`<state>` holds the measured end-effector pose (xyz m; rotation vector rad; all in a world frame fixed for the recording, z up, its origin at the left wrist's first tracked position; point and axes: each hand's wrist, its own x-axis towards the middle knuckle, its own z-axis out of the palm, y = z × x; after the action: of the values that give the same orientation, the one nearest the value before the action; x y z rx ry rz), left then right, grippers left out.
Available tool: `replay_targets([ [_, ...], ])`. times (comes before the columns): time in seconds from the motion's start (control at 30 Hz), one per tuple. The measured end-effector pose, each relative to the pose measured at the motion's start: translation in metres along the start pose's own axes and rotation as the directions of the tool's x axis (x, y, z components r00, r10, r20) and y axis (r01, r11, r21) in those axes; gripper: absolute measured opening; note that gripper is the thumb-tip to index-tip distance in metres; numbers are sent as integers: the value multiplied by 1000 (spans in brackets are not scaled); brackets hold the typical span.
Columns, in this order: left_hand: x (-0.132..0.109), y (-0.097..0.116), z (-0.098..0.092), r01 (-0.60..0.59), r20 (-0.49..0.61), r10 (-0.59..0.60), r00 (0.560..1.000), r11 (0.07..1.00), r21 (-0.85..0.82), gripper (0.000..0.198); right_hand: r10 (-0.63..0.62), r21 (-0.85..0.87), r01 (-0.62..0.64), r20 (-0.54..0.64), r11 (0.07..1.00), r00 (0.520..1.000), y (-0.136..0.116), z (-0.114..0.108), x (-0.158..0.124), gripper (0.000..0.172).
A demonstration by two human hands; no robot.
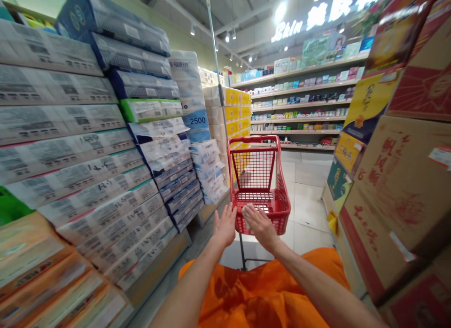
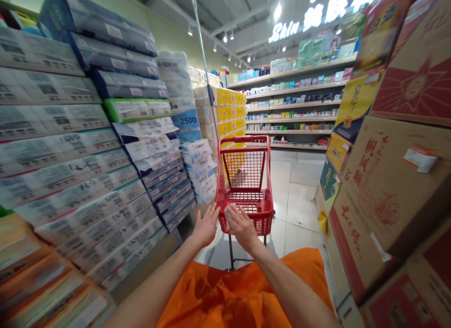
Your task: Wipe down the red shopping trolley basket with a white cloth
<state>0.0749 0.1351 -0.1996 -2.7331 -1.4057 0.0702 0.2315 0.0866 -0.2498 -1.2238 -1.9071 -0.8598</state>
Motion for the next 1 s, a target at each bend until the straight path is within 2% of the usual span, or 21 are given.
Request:
replay_targets([
  [0.13,-1,-4,1,1,19,-2,1000,1000,18,70,-62,56,62,7,997,998,-15,21,-9,28],
  [0.23,-1,-3,-7,38,54,-40,998,999,21,69,-140,100,131,94,986,986,-21,26,-39,21],
  [0.33,-1,-3,-13,33,84,-35,996,999,27,68,-144,119,124,185,985,972,-27,23,-60,16],
  [0.4,-1,-3,-15,30,81,-33,996,999,32,68,-130,117,110,181,987,975,-29,18,-54,18],
  [0.53,-1,-3,-11,32,46,-33,998,999,37,66,-80,59,76,76,995,994,-28,15,-28,28],
  [0.6,-3,-2,-6,-2,14,2,1000,998,56,67,-97,34,94,97,995,991,-28,19,-35,24],
  [0.67,-6,0,4,-52,-36,55,998,995,84,70,-130,29,127,145,992,981,-27,19,-56,19],
  [0.77,-9,5,21,-79,-123,93,988,990,119,73,-122,23,120,137,992,983,-20,3,-79,20],
  [0.9,-12,15,26,-47,-160,68,985,991,128,72,-22,-39,25,75,999,997,1,-28,-72,32],
  [1.0,-14,25,24,-51,-168,73,983,990,135,68,-9,-79,14,64,997,998,9,-25,-81,27],
])
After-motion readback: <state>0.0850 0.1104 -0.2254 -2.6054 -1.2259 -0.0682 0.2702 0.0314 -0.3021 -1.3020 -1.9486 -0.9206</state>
